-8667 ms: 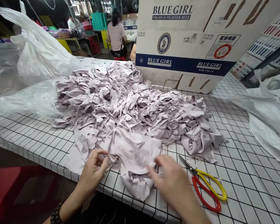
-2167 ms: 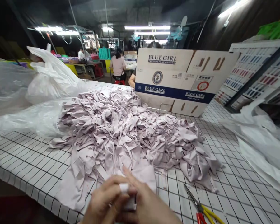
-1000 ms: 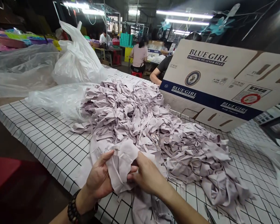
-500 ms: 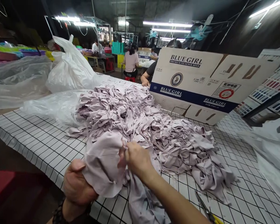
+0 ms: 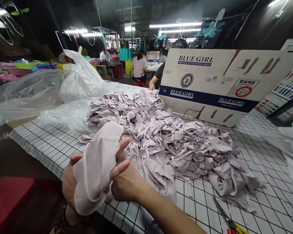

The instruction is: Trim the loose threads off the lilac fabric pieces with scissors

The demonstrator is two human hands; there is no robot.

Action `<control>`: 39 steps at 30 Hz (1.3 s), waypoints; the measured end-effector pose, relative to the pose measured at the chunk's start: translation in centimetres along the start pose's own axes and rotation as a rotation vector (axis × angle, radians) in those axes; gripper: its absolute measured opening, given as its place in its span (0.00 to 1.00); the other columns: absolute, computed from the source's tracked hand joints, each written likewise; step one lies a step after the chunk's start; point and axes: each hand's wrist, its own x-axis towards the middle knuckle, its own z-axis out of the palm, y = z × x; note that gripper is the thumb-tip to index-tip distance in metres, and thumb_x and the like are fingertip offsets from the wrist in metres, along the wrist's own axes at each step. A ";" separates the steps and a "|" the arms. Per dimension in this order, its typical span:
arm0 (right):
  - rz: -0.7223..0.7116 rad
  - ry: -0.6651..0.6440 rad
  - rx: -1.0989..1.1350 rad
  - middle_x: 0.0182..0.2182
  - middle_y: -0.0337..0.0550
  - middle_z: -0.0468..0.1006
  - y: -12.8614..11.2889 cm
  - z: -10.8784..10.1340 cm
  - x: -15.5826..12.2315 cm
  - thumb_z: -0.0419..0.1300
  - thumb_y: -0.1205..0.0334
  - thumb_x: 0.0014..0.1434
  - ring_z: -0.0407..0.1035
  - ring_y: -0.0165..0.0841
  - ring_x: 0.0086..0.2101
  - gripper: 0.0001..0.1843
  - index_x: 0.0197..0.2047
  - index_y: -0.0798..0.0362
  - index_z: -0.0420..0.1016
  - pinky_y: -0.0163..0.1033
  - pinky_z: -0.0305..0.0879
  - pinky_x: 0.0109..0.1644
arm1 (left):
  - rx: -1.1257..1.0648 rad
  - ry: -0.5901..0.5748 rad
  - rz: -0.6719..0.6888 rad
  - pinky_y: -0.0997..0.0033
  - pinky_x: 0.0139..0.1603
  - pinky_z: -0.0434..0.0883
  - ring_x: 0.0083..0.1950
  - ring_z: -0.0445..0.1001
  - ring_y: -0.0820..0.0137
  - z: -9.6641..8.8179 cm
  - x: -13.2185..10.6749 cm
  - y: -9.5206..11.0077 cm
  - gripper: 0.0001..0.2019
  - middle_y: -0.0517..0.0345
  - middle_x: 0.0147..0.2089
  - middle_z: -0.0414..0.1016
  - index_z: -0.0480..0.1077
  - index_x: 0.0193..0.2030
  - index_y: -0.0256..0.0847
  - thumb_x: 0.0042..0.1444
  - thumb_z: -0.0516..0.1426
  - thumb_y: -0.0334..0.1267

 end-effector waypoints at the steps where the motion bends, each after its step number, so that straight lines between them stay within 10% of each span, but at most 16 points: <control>1: 0.048 -0.030 -0.066 0.48 0.50 0.74 0.7 -0.4 0.1 0.60 0.71 0.47 0.63 0.48 0.54 0.33 0.59 0.50 0.67 0.53 0.58 0.59 | 0.004 0.009 -0.037 0.41 0.70 0.38 0.75 0.29 0.50 0.1 -0.5 0.5 0.42 0.57 0.77 0.37 0.37 0.74 0.47 0.53 0.49 0.47; 6: 0.208 -0.115 -0.098 0.45 0.45 0.69 3.3 -4.7 -1.9 0.67 0.58 0.49 0.66 0.44 0.47 0.27 0.54 0.46 0.73 0.52 0.63 0.53 | 0.048 0.017 -0.096 0.28 0.65 0.45 0.74 0.28 0.45 -0.2 -2.3 2.4 0.35 0.76 0.76 0.36 0.44 0.70 0.69 0.55 0.49 0.46; 12: 0.071 -0.102 0.508 0.40 0.42 0.71 0.2 -5.7 -2.6 0.58 0.60 0.56 0.66 0.34 0.40 0.13 0.45 0.53 0.72 0.39 0.66 0.43 | 0.097 0.138 0.070 0.35 0.69 0.34 0.75 0.29 0.51 1.3 0.3 0.1 0.40 0.59 0.76 0.43 0.42 0.74 0.50 0.52 0.48 0.42; 16: 0.051 -0.153 0.503 0.31 0.36 0.73 -1.7 -3.7 -1.4 0.64 0.67 0.47 0.64 0.28 0.29 0.12 0.38 0.53 0.73 0.33 0.63 0.34 | 0.100 0.083 0.044 0.40 0.69 0.29 0.75 0.33 0.51 1.2 0.8 -0.5 0.39 0.51 0.74 0.51 0.43 0.74 0.47 0.54 0.49 0.44; 19: 0.087 -0.105 0.475 0.32 0.38 0.77 -0.5 -3.5 -1.2 0.60 0.63 0.58 0.67 0.28 0.31 0.06 0.37 0.54 0.76 0.34 0.64 0.36 | 0.121 0.061 0.112 0.42 0.70 0.30 0.75 0.38 0.53 0.6 0.0 0.6 0.37 0.51 0.74 0.53 0.43 0.74 0.48 0.57 0.47 0.44; 26: 0.231 0.066 0.429 0.33 0.41 0.74 2.2 -9.7 -4.1 0.54 0.52 0.66 0.64 0.28 0.29 0.15 0.43 0.54 0.73 0.35 0.63 0.32 | 0.095 0.086 0.234 0.48 0.72 0.43 0.72 0.53 0.58 -1.0 -1.9 2.8 0.32 0.44 0.71 0.57 0.33 0.75 0.40 0.67 0.41 0.43; 31: 0.138 -0.043 0.401 0.45 0.43 0.76 -0.7 -4.4 -1.8 0.67 0.63 0.52 0.66 0.27 0.28 0.27 0.55 0.50 0.70 0.35 0.66 0.32 | 0.064 0.092 0.286 0.49 0.72 0.49 0.71 0.56 0.53 0.1 0.0 1.3 0.34 0.43 0.70 0.59 0.34 0.74 0.34 0.65 0.42 0.41; 34: 0.105 0.044 0.442 0.33 0.40 0.77 -0.1 -0.1 0.2 0.58 0.67 0.58 0.69 0.30 0.31 0.07 0.39 0.53 0.77 0.36 0.66 0.37 | 0.091 0.129 0.284 0.47 0.72 0.47 0.70 0.57 0.52 0.8 0.4 1.5 0.34 0.44 0.70 0.60 0.39 0.74 0.35 0.64 0.44 0.41; 39: 0.175 0.115 0.540 0.28 0.39 0.75 3.8 -3.6 -0.9 0.53 0.55 0.65 0.68 0.27 0.21 0.14 0.39 0.55 0.75 0.32 0.63 0.22 | 0.230 0.358 0.308 0.46 0.65 0.61 0.60 0.72 0.51 -0.1 -1.5 4.2 0.28 0.44 0.58 0.76 0.62 0.66 0.36 0.60 0.49 0.42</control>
